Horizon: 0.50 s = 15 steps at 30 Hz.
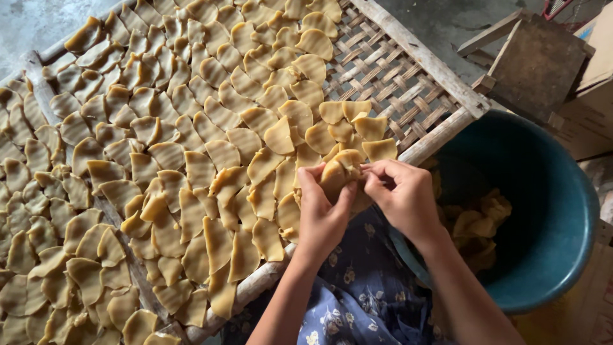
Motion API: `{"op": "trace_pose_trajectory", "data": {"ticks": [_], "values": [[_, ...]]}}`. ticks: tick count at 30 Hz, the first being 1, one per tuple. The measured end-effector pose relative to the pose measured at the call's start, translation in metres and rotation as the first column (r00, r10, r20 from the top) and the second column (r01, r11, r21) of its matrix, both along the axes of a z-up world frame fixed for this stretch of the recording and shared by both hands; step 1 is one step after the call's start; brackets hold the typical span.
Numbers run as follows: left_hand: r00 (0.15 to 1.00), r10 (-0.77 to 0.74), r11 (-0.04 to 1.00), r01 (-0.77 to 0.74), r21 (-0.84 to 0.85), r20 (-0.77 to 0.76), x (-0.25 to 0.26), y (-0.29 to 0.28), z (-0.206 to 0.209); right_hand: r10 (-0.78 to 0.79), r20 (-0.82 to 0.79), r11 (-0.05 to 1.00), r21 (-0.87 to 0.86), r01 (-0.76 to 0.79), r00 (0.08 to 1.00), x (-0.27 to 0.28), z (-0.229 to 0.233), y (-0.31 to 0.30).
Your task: The person repeatedly picks up thin, pale dough sheets from a green basin and places them in a single layer on a woven bamboo tray. The person handles the sheets one at a time, arranging them in neat rows across the tray surface.
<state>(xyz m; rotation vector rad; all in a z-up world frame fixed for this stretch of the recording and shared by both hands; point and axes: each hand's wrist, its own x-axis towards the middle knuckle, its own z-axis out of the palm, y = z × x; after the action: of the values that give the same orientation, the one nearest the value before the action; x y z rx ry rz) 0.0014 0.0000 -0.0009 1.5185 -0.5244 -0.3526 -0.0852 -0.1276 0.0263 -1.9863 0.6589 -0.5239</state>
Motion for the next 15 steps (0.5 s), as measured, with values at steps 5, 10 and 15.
{"op": "trace_pose_trajectory", "data": {"ticks": [5, 10, 15], "values": [[0.999, -0.022, 1.0, 0.021, 0.017, 0.045, 0.006, 0.004, -0.006, 0.181, 0.15, 0.968, 0.149, -0.204, 0.972, 0.002, -0.002, -0.011], [0.999, -0.049, 0.999, 0.048, -0.01, -0.005, 0.004, -0.001, -0.014, 0.128, 0.005, 0.983, -0.13, -0.127, 0.992, 0.004, 0.007, -0.003], [0.94, -0.161, 0.984, 0.131, -0.118, -0.301, 0.008, -0.002, -0.02, 0.008, -0.1, 0.987, -0.161, -0.025, 0.995, 0.002, -0.005, -0.014]]}}
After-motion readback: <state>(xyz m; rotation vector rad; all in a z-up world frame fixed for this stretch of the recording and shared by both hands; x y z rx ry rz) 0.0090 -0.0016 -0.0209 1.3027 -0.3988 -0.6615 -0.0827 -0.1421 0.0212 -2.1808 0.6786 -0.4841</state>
